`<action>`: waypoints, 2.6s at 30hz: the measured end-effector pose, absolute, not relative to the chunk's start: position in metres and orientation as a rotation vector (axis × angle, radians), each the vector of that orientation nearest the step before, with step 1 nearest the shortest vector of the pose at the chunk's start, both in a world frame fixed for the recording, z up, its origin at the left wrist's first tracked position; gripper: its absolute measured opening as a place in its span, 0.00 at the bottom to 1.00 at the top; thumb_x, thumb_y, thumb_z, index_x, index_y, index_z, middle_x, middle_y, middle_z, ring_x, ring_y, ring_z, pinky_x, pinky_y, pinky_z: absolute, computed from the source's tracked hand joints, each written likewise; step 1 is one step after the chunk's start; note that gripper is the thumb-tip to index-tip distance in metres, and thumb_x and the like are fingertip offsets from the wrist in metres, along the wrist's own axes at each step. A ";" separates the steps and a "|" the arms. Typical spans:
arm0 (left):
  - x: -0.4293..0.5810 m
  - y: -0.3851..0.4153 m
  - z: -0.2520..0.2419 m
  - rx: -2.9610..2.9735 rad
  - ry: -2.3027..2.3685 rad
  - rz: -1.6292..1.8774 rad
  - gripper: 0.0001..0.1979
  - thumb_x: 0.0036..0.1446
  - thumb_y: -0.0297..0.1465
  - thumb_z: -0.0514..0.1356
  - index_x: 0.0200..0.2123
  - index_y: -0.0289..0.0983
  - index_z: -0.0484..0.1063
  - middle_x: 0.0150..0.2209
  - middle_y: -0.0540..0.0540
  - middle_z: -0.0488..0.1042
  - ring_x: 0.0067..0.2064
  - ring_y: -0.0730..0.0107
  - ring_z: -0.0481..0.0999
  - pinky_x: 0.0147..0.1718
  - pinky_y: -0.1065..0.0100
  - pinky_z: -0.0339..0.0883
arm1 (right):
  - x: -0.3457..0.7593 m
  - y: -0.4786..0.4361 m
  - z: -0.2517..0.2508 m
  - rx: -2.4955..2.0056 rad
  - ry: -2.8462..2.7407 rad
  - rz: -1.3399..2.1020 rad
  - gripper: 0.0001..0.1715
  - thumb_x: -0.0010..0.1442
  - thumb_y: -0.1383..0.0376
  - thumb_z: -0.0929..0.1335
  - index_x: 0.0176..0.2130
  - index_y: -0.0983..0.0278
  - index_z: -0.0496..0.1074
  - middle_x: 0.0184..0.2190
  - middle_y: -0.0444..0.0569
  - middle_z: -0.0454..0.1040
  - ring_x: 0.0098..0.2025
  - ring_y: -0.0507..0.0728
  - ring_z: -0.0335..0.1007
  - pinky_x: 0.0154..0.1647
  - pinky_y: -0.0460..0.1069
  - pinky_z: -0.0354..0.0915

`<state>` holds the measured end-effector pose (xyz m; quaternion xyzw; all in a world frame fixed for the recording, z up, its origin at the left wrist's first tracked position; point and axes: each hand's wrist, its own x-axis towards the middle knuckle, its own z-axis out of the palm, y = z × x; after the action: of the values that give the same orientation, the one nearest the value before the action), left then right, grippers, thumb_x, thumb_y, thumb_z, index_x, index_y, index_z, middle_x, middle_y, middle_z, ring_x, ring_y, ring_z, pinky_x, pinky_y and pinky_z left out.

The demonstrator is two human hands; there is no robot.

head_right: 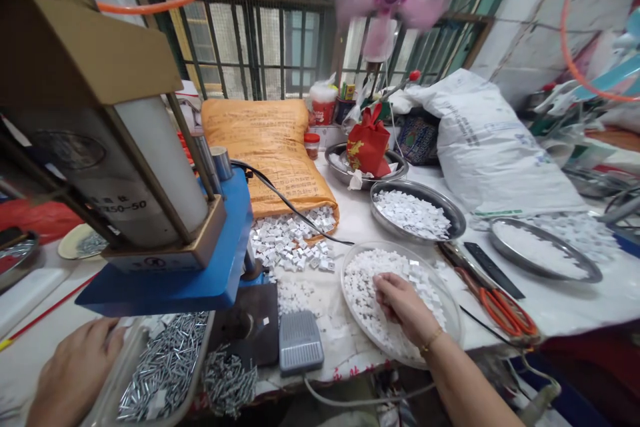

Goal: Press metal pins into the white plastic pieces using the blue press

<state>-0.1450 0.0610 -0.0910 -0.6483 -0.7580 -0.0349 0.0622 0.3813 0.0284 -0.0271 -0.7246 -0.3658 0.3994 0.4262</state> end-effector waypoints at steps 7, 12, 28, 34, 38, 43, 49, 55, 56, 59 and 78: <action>-0.145 0.062 -0.091 -1.972 -2.275 -0.062 0.20 0.61 0.36 0.43 0.43 0.33 0.70 0.43 0.38 0.73 0.44 0.51 0.71 0.45 0.57 0.62 | 0.387 0.018 -0.007 -1.276 -0.494 1.463 0.06 0.51 0.66 0.64 0.24 0.61 0.62 0.20 0.44 0.66 0.21 0.51 0.63 0.16 0.44 0.59; -0.148 0.063 -0.094 -1.969 -2.266 -0.061 0.19 0.61 0.36 0.44 0.43 0.34 0.70 0.42 0.39 0.73 0.43 0.52 0.71 0.44 0.57 0.62 | 0.376 0.024 -0.008 -1.022 -0.338 1.552 0.09 0.57 0.63 0.64 0.25 0.62 0.64 0.16 0.39 0.61 0.16 0.48 0.57 0.10 0.40 0.53; -0.141 0.060 -0.086 -1.956 -2.281 -0.085 0.18 0.61 0.36 0.44 0.43 0.33 0.70 0.41 0.36 0.71 0.44 0.51 0.70 0.42 0.58 0.62 | 0.326 0.043 -0.014 -0.992 -0.186 1.671 0.12 0.63 0.68 0.60 0.45 0.69 0.67 0.41 0.58 0.77 0.40 0.60 0.77 0.32 0.49 0.74; -0.141 0.061 -0.088 -1.939 -2.315 -0.107 0.18 0.61 0.35 0.45 0.44 0.34 0.69 0.43 0.38 0.71 0.46 0.52 0.68 0.44 0.58 0.61 | 0.319 0.049 -0.016 -1.167 -0.378 1.585 0.09 0.59 0.71 0.63 0.41 0.66 0.69 0.41 0.54 0.78 0.42 0.59 0.77 0.39 0.51 0.73; -0.140 0.061 -0.089 -1.924 -2.328 -0.105 0.17 0.61 0.35 0.45 0.43 0.34 0.69 0.44 0.39 0.71 0.46 0.52 0.68 0.44 0.58 0.61 | 0.303 0.054 -0.019 -1.240 -0.543 1.517 0.10 0.55 0.67 0.65 0.40 0.64 0.71 0.43 0.54 0.77 0.44 0.59 0.75 0.46 0.54 0.70; -0.140 0.062 -0.089 -1.914 -2.313 -0.116 0.18 0.61 0.35 0.45 0.44 0.32 0.69 0.44 0.38 0.71 0.47 0.52 0.68 0.44 0.58 0.61 | 0.285 0.062 -0.023 -1.399 -0.835 1.264 0.16 0.51 0.58 0.69 0.39 0.64 0.74 0.45 0.55 0.76 0.49 0.63 0.70 0.50 0.58 0.65; -0.140 0.062 -0.089 -1.915 -2.306 -0.124 0.18 0.61 0.35 0.46 0.44 0.33 0.70 0.44 0.38 0.71 0.47 0.52 0.68 0.45 0.58 0.61 | 0.336 0.077 -0.027 -1.708 -1.077 0.687 0.15 0.51 0.58 0.66 0.38 0.62 0.71 0.52 0.55 0.69 0.60 0.64 0.54 0.62 0.58 0.44; -0.140 0.060 -0.090 -1.920 -2.285 -0.133 0.17 0.60 0.34 0.46 0.43 0.33 0.70 0.43 0.38 0.71 0.46 0.53 0.69 0.44 0.59 0.62 | 0.376 0.062 -0.045 -1.958 -1.234 0.627 0.08 0.43 0.66 0.70 0.29 0.62 0.71 0.41 0.56 0.74 0.55 0.71 0.57 0.56 0.63 0.47; -0.140 0.060 -0.090 -1.920 -2.278 -0.139 0.17 0.60 0.34 0.46 0.43 0.33 0.70 0.43 0.38 0.71 0.46 0.53 0.69 0.45 0.59 0.61 | 0.377 0.060 -0.048 -1.975 -1.231 0.647 0.06 0.43 0.66 0.70 0.27 0.62 0.70 0.37 0.56 0.74 0.53 0.71 0.60 0.53 0.62 0.50; -0.142 0.059 -0.091 -1.915 -2.285 -0.132 0.18 0.61 0.35 0.45 0.44 0.33 0.70 0.44 0.38 0.71 0.47 0.52 0.68 0.45 0.58 0.61 | 0.376 0.059 -0.052 -1.985 -1.143 0.739 0.06 0.47 0.64 0.69 0.24 0.61 0.67 0.27 0.51 0.73 0.41 0.65 0.69 0.41 0.56 0.60; -0.144 0.061 -0.089 -1.961 -2.285 -0.054 0.19 0.61 0.36 0.44 0.43 0.33 0.69 0.40 0.37 0.72 0.44 0.52 0.70 0.42 0.58 0.62 | 0.373 0.049 -0.024 -1.168 -0.316 1.501 0.20 0.67 0.61 0.55 0.39 0.69 0.70 0.38 0.59 0.78 0.37 0.60 0.78 0.30 0.50 0.75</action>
<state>-0.1437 0.0606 -0.0887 -0.6497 -0.7572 -0.0180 0.0652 0.3730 0.0492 -0.0237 -0.4976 -0.1344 0.6397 0.5702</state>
